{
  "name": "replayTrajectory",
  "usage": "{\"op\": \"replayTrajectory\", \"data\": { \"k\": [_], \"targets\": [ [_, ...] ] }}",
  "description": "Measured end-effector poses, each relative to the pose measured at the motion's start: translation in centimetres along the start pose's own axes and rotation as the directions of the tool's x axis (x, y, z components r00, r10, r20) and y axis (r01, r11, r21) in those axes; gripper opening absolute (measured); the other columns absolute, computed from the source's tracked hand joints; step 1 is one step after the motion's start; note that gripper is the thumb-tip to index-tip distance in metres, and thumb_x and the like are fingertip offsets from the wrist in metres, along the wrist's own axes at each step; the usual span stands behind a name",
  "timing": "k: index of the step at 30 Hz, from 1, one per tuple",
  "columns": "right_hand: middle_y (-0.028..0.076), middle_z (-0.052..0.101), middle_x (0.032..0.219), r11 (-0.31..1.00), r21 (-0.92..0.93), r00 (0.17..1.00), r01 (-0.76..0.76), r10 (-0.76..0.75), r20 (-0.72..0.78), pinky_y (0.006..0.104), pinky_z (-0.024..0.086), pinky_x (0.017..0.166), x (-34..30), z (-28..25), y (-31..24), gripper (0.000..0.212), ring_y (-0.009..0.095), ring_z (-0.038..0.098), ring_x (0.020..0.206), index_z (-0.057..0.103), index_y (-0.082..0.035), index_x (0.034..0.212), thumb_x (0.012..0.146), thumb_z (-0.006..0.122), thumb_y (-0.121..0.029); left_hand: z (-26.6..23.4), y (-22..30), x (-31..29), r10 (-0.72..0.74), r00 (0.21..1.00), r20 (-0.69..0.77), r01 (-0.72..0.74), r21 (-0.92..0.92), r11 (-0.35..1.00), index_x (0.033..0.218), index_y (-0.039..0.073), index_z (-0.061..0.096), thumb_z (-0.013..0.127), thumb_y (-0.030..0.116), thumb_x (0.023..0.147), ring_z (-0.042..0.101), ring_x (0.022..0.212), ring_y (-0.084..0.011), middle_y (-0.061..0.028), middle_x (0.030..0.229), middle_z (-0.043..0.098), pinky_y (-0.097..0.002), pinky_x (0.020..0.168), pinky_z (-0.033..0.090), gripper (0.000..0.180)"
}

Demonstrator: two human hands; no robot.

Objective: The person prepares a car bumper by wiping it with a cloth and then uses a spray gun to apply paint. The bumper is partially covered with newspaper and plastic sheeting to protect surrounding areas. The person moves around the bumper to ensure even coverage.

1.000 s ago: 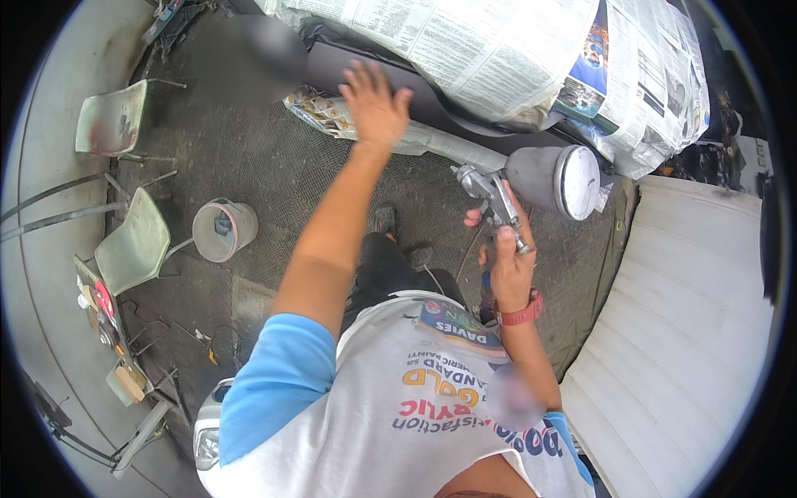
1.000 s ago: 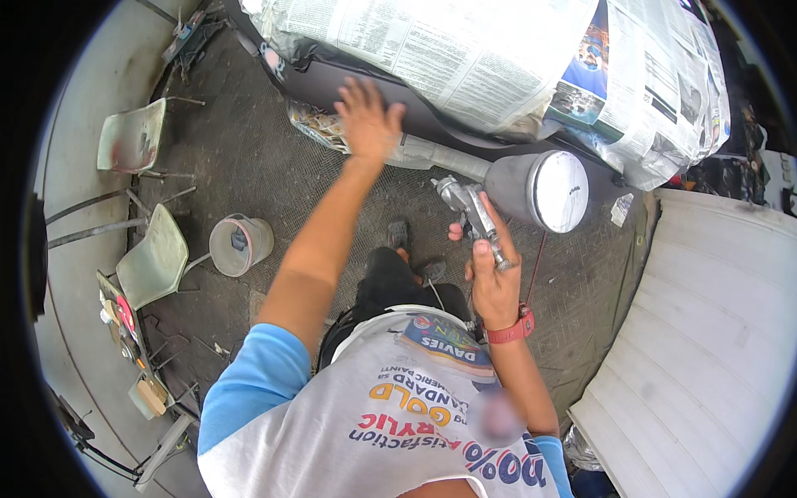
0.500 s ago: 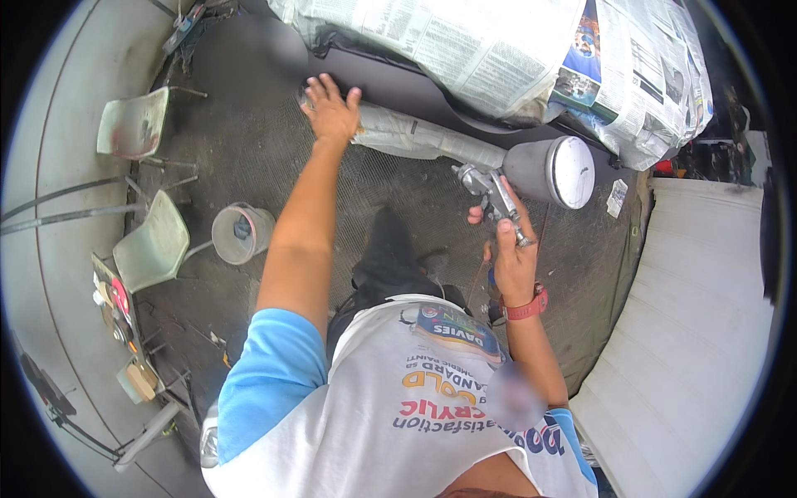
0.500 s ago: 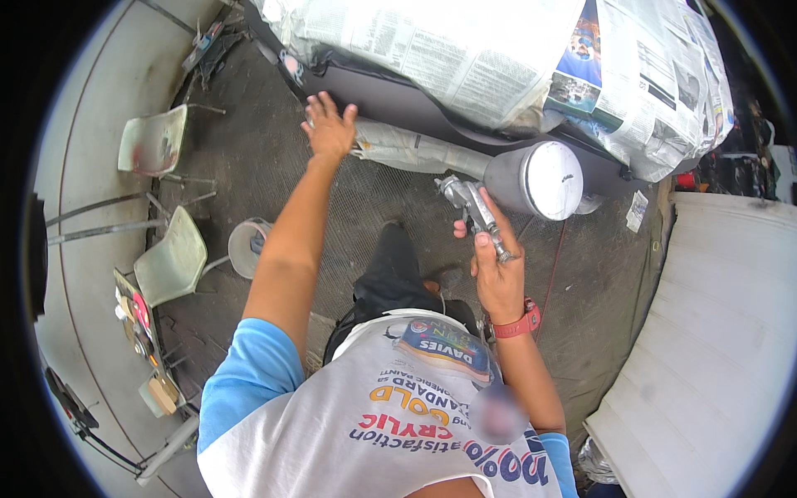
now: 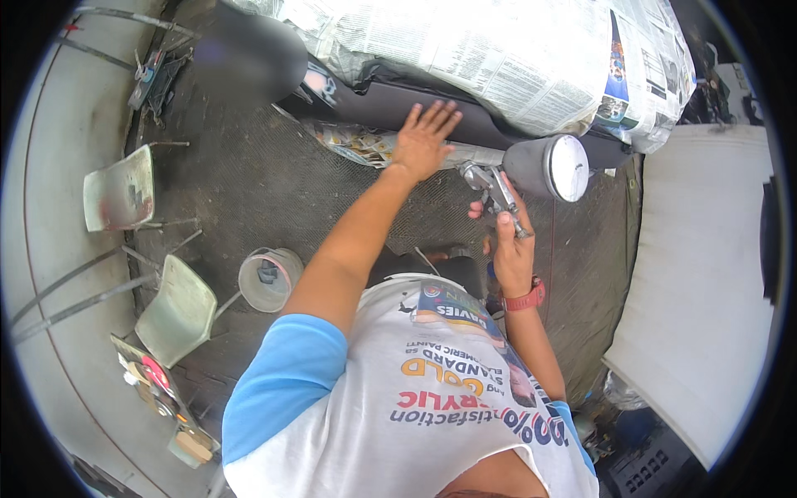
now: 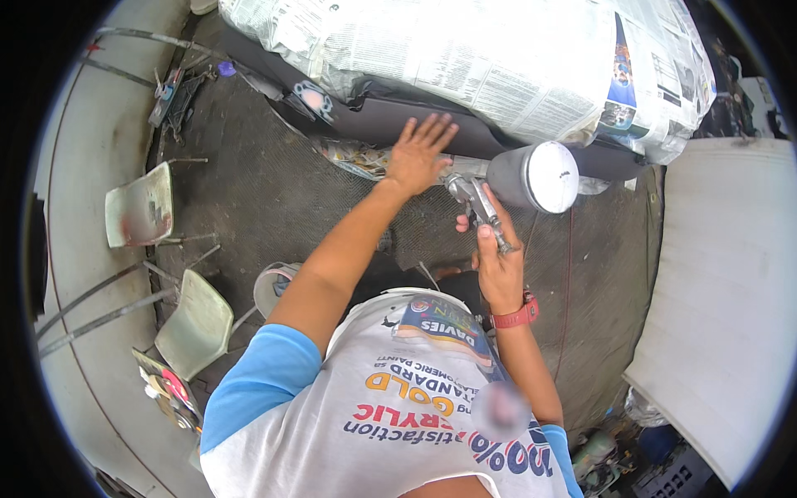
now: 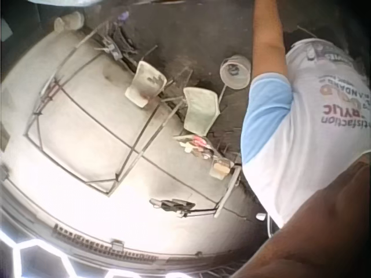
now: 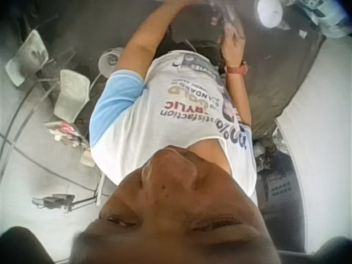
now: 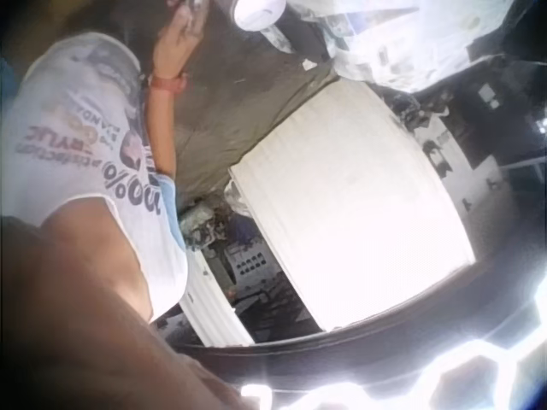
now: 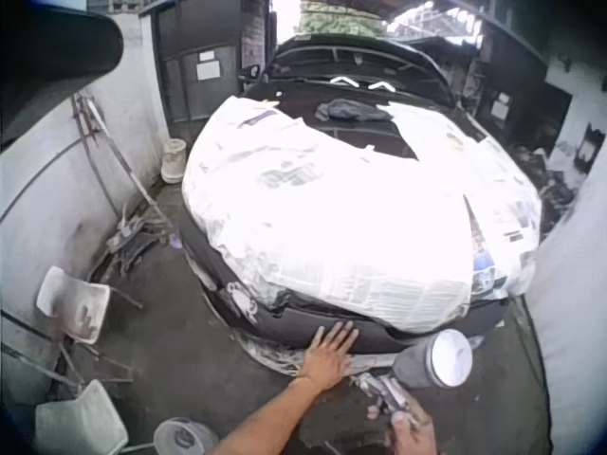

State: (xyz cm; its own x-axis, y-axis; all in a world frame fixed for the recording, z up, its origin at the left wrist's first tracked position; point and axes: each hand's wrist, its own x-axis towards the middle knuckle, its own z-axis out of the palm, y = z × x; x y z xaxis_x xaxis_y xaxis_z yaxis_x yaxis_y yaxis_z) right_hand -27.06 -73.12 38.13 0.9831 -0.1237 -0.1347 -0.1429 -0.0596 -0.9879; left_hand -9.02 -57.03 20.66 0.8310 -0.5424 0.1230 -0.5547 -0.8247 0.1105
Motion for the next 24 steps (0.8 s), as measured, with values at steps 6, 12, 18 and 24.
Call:
{"op": "replayTrajectory", "data": {
  "k": [6,12,18,24],
  "targets": [
    [0.01,0.08,0.112,0.996,-0.087,0.999,-0.008,0.012,0.039,0.0216,0.046,0.057,-0.3,3.6,-1.0,0.055,0.003,0.057,0.067,0.051,-0.01,0.164,0.114,0.056,-0.032,-2.1,-7.9,-4.3,-0.076,0.996,-0.044,0.074,-0.034,0.997,0.175,0.03,0.027,0.049,0.051,0.112,0.022,0.168,-0.025,-0.0018,0.182,0.024,-0.0527,0.137,0.016,0.07],
    [0.011,0.08,0.115,0.996,-0.083,0.999,-0.04,0.042,0.022,0.0232,0.048,0.061,0.2,6.1,-1.5,0.053,0.004,0.061,0.073,0.053,-0.009,0.163,0.114,0.056,-0.03,-1.7,-13.9,-8.8,-0.084,0.996,0.019,0.084,0.023,0.996,0.175,0.031,0.028,0.049,0.052,0.111,0.022,0.167,-0.0257,-0.0027,0.182,0.024,-0.0546,0.137,0.017,0.07],
    [0.017,0.076,0.13,0.992,-0.124,0.996,0.027,-0.016,0.087,0.033,0.058,0.088,-0.1,7.5,-2.2,0.053,0.016,0.073,0.105,0.054,-0.006,0.161,0.114,0.056,-0.028,-2.7,-21.9,-9.8,-0.261,0.957,-0.124,0.272,0.088,0.958,0.175,0.017,0.026,0.044,0.056,0.112,0.021,0.167,-0.0367,-0.0111,0.182,0.023,-0.0571,0.136,0.013,0.076],
    [0.018,0.074,0.133,0.992,-0.12,0.992,0.038,-0.023,0.121,0.0361,0.058,0.098,-0.3,9.5,-2.8,0.053,0.019,0.074,0.109,0.054,-0.003,0.16,0.114,0.057,-0.027,-6.3,-28.5,-3.6,-0.381,0.86,-0.34,0.374,-0.087,0.923,0.173,0.002,0.022,0.039,0.064,0.112,0.017,0.168,-0.0385,-0.021,0.181,0.019,-0.0578,0.136,0.012,0.089]
  ]
}}
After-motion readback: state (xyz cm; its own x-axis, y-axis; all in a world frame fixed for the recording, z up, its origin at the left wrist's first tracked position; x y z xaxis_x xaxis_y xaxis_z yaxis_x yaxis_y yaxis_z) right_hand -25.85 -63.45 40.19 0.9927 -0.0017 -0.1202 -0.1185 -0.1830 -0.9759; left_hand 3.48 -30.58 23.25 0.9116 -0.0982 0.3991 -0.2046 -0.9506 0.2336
